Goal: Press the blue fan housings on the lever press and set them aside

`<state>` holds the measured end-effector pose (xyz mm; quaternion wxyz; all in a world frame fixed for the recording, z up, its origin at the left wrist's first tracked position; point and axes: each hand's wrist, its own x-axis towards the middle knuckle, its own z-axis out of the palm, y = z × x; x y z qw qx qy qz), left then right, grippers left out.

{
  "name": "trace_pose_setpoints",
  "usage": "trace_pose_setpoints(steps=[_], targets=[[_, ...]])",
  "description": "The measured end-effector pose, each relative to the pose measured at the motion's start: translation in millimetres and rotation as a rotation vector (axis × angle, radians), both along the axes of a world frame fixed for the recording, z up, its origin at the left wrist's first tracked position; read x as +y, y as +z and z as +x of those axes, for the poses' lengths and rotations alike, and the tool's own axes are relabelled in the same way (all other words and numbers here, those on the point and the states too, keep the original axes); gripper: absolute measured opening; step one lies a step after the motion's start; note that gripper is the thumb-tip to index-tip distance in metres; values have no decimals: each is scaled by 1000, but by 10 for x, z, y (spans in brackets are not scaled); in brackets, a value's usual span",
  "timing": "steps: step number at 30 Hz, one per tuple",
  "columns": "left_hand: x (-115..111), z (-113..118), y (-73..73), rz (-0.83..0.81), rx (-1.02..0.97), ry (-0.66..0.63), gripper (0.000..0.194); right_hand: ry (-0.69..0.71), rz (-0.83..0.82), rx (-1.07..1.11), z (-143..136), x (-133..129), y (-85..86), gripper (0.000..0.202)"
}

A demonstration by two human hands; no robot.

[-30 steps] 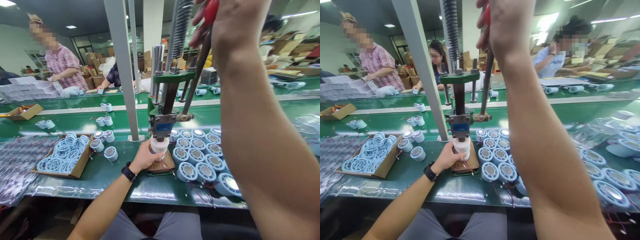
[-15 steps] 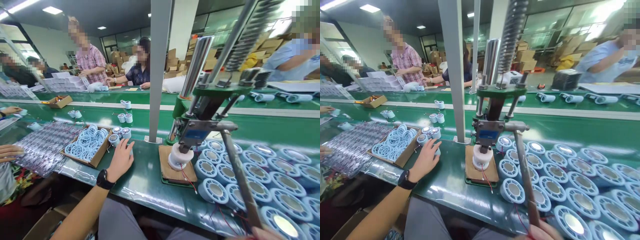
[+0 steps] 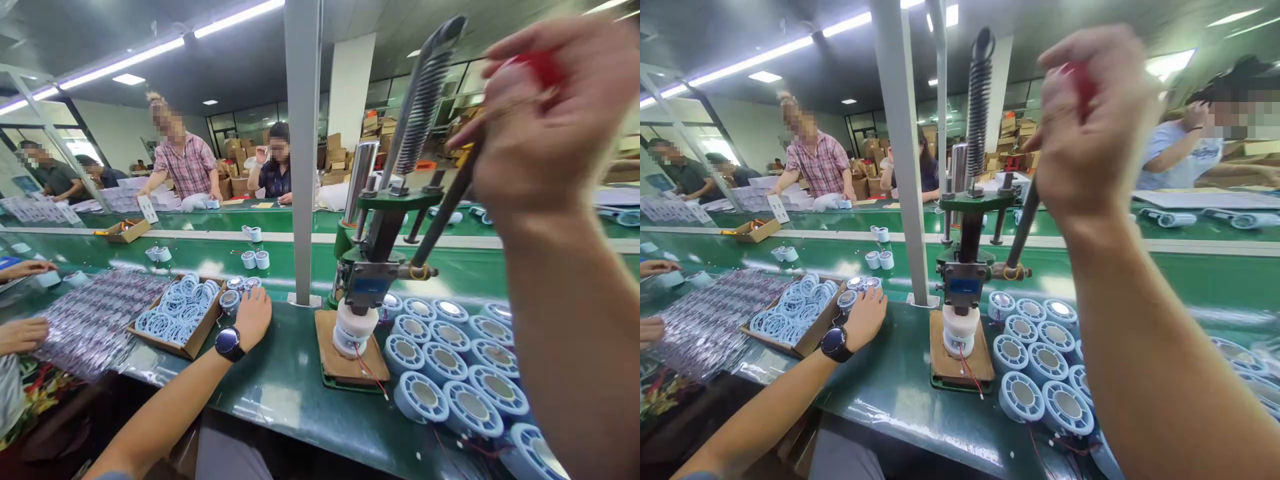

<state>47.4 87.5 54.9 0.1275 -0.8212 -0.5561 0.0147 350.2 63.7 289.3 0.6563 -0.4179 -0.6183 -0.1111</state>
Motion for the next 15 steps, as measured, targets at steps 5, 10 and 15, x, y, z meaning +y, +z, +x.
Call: trace_pose_setpoints(steps=[5, 10, 15], targets=[[87, -166, 40, 31, 22, -29, 42, 15, 147, 120, -206, -287, -677, 52], [903, -208, 406, 5, -80, 108, 48, -24, -93, 241, -610, -448, -2353, 85], [1901, -233, 513, -177, -66, 202, 71, -43, -498, 302, -764, -316, -3062, 93]])
